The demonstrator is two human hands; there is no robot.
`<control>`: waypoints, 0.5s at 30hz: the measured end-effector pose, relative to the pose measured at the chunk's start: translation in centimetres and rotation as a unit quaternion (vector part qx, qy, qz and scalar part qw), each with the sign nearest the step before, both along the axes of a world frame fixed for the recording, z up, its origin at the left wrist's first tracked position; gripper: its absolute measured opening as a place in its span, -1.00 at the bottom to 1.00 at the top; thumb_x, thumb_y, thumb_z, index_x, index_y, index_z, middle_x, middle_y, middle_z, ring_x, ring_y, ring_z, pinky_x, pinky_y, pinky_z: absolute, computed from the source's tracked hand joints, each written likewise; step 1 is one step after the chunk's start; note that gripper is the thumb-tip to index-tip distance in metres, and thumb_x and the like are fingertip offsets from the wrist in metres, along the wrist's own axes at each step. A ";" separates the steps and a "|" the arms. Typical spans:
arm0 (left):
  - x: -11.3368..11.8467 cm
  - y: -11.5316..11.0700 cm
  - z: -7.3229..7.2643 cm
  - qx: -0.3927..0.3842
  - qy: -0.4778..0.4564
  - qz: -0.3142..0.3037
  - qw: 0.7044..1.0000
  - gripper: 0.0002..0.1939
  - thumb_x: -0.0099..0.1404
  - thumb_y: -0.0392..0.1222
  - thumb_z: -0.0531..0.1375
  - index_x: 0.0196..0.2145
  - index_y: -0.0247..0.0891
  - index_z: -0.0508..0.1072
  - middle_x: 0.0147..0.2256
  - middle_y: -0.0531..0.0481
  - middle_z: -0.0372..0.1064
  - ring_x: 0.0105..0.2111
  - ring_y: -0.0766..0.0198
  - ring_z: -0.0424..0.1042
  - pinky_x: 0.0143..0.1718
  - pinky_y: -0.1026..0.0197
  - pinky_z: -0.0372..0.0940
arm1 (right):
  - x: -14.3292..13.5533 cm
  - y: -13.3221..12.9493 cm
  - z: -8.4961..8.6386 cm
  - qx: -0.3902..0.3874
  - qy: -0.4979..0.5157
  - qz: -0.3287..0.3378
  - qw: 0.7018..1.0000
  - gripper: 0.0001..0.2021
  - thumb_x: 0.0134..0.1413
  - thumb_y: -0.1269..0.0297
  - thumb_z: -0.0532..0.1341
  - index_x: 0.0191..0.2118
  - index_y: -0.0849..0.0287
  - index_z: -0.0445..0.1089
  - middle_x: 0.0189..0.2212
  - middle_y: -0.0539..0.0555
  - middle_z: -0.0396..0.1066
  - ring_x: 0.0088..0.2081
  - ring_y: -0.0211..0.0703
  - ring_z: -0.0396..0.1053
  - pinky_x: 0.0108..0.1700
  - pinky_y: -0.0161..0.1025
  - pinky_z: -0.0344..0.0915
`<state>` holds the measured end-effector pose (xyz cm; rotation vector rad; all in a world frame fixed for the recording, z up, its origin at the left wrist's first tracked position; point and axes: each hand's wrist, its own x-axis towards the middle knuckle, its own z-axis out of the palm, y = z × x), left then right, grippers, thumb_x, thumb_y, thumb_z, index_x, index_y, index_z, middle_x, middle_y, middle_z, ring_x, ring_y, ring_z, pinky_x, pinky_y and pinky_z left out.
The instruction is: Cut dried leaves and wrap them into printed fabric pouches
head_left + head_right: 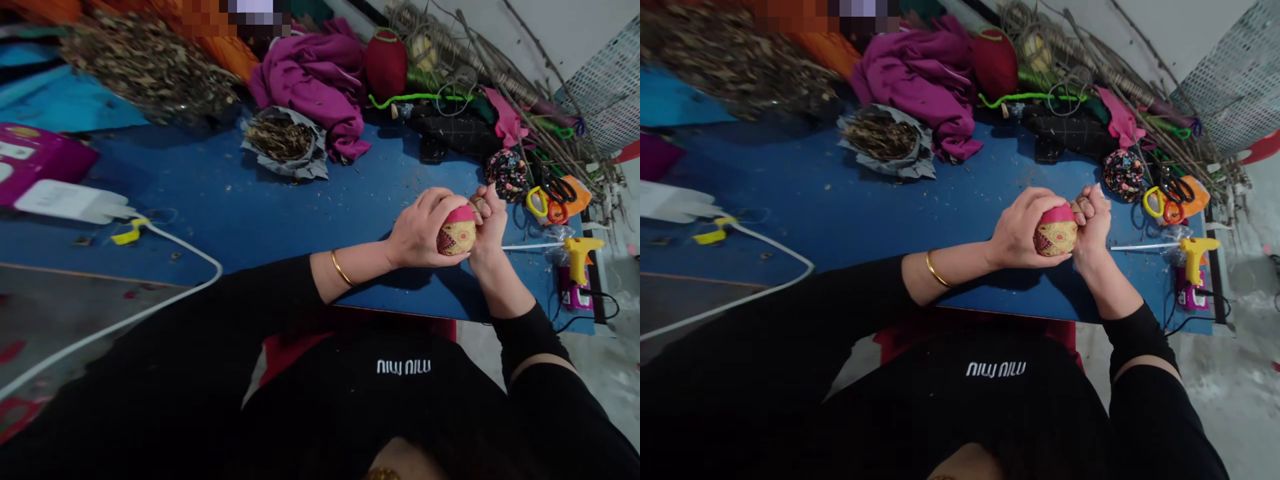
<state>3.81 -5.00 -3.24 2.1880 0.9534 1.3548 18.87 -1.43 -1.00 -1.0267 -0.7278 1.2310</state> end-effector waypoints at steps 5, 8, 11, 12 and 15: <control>0.0 0.5 0.4 -0.126 -0.138 -0.047 0.981 -0.26 0.07 0.20 0.39 0.09 -0.20 0.30 0.05 -0.19 0.41 0.04 -0.01 0.45 0.12 -0.03 0.38 | -1.2 -1.2 1.3 0.108 -0.063 -0.061 0.990 -0.61 0.20 -0.13 0.31 -0.43 0.03 0.27 -0.70 -0.25 -0.12 -0.70 -0.40 -0.06 -0.46 -0.33 0.33; 0.5 0.6 -0.1 -0.257 -0.251 -0.097 0.928 -0.31 0.14 0.27 0.33 0.06 -0.20 0.30 -0.01 -0.15 0.46 -0.01 0.06 0.48 0.08 0.02 0.39 | -1.6 -1.6 1.9 0.177 -0.115 -0.069 0.975 -0.61 0.16 -0.15 0.33 -0.42 0.01 0.28 -0.69 -0.24 -0.06 -0.67 -0.36 0.08 -0.26 -0.21 0.45; 1.0 0.4 -0.1 -0.355 -0.365 -0.157 0.846 -0.35 0.14 0.31 0.33 -0.02 -0.20 0.36 -0.11 -0.10 0.50 -0.06 0.06 0.51 0.08 0.02 0.39 | -1.8 -2.0 2.6 0.224 -0.155 -0.053 0.961 -0.61 0.18 -0.18 0.31 -0.39 -0.02 0.27 -0.69 -0.24 -0.06 -0.66 -0.32 0.14 -0.22 -0.14 0.47; 1.1 0.3 0.1 -0.375 -0.393 -0.184 0.819 -0.38 0.14 0.32 0.32 -0.08 -0.21 0.39 -0.16 -0.09 0.52 -0.07 0.04 0.52 0.09 0.00 0.39 | -1.9 -2.2 2.8 0.230 -0.154 -0.041 0.960 -0.61 0.19 -0.19 0.30 -0.38 -0.02 0.27 -0.69 -0.24 -0.08 -0.67 -0.33 0.12 -0.24 -0.14 0.46; 1.0 -0.3 1.1 -0.426 -0.439 -0.252 0.750 -0.45 0.20 0.36 0.24 -0.25 -0.23 0.47 -0.29 -0.08 0.53 -0.16 -0.02 0.55 0.04 -0.04 0.42 | -1.9 -3.3 3.4 0.229 -0.127 -0.001 0.965 -0.62 0.22 -0.19 0.28 -0.38 -0.01 0.28 -0.71 -0.26 -0.16 -0.73 -0.37 -0.02 -0.36 -0.20 0.43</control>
